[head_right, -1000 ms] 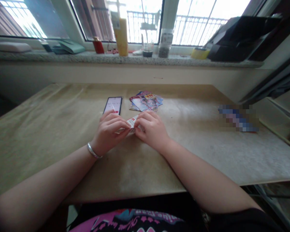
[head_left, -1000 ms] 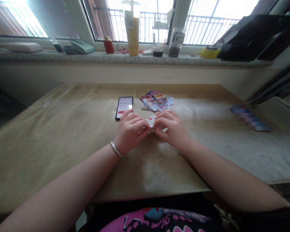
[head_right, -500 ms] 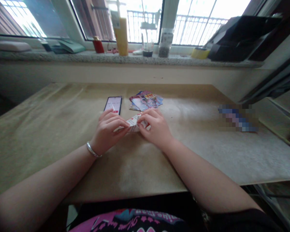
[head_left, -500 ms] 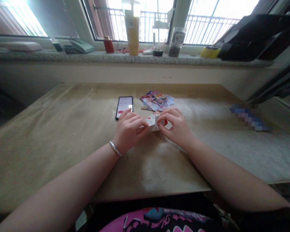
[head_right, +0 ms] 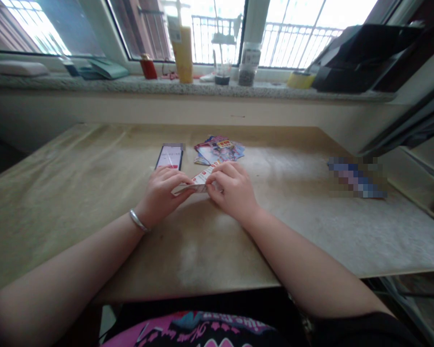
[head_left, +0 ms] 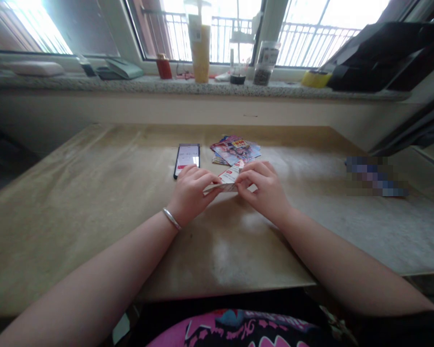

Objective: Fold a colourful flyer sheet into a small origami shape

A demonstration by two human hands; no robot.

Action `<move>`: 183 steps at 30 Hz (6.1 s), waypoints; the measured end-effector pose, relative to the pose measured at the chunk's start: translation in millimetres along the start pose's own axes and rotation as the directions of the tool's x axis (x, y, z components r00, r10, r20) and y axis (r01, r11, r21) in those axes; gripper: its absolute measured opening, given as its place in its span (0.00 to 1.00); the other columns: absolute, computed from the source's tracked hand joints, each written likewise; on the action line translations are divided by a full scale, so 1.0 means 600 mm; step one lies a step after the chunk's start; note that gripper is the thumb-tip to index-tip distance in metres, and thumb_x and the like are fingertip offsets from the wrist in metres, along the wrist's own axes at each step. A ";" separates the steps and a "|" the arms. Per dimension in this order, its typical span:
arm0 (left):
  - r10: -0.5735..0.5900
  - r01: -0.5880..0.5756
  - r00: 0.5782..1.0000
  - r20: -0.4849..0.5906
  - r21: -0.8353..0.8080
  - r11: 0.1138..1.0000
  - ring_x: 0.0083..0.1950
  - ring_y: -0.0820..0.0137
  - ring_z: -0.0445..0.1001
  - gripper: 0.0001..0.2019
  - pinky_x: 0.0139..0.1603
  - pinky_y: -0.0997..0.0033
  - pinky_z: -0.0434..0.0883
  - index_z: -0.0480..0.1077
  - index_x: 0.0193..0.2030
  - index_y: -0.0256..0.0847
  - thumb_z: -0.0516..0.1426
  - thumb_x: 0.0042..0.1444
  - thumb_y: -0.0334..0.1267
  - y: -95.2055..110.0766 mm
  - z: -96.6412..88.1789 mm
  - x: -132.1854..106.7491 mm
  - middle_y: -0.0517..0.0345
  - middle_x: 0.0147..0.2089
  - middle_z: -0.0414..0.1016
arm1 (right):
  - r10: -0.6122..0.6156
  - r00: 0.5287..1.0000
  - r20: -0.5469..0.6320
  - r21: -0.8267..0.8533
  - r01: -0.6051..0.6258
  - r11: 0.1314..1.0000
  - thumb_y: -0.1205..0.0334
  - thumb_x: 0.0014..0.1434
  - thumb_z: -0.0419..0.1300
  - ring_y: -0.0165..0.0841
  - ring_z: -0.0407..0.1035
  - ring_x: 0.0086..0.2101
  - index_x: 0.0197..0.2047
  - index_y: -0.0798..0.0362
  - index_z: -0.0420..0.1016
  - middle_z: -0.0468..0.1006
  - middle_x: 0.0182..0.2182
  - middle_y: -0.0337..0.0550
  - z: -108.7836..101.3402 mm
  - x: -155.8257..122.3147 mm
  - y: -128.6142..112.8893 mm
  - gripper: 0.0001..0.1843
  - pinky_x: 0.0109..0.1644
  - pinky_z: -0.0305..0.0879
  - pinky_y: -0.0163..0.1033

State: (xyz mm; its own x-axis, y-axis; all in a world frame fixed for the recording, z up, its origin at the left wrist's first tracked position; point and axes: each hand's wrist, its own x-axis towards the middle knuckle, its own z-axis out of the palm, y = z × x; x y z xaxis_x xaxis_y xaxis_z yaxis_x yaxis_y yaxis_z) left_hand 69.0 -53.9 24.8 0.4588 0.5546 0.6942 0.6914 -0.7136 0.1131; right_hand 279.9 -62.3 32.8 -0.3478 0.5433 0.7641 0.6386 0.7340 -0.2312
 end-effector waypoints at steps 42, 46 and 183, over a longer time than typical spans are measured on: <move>0.042 -0.043 0.999 -0.012 -0.249 0.967 0.47 0.69 0.71 0.08 0.48 0.66 0.72 0.70 0.35 0.40 0.52 0.55 0.25 -0.014 0.005 -0.009 0.52 0.46 0.69 | 0.180 0.945 0.274 0.032 -0.196 0.980 0.64 0.53 0.64 0.33 0.67 0.33 0.29 0.51 0.75 0.74 0.28 0.40 0.017 -0.011 0.031 0.02 0.37 0.61 0.37; -0.028 0.015 0.999 -0.044 -0.256 0.966 0.52 0.65 0.68 0.05 0.54 0.60 0.70 0.66 0.39 0.40 0.53 0.56 0.28 -0.007 -0.003 -0.008 0.50 0.50 0.68 | 0.148 0.931 0.334 0.030 -0.168 0.985 0.63 0.53 0.64 0.34 0.67 0.35 0.29 0.52 0.75 0.74 0.30 0.42 0.017 -0.012 0.034 0.03 0.40 0.62 0.38; 0.318 -0.199 0.820 0.476 -0.284 0.938 0.55 0.66 0.72 0.16 0.58 0.62 0.69 0.73 0.52 0.42 0.51 0.60 0.31 0.013 0.000 -0.012 0.58 0.54 0.76 | 0.633 0.655 0.413 0.219 -0.746 0.629 0.57 0.57 0.58 0.31 0.70 0.22 0.26 0.50 0.61 0.74 0.21 0.38 0.049 -0.020 0.081 0.12 0.26 0.61 0.34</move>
State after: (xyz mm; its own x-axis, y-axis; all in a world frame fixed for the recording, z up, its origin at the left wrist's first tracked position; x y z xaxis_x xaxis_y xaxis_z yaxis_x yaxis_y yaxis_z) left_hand 70.7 -63.6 20.7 0.8620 0.4312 0.2664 0.3985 -0.9014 0.1696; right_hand 294.9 -21.3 -5.6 -0.1070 0.9887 0.1049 0.5109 0.1452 -0.8473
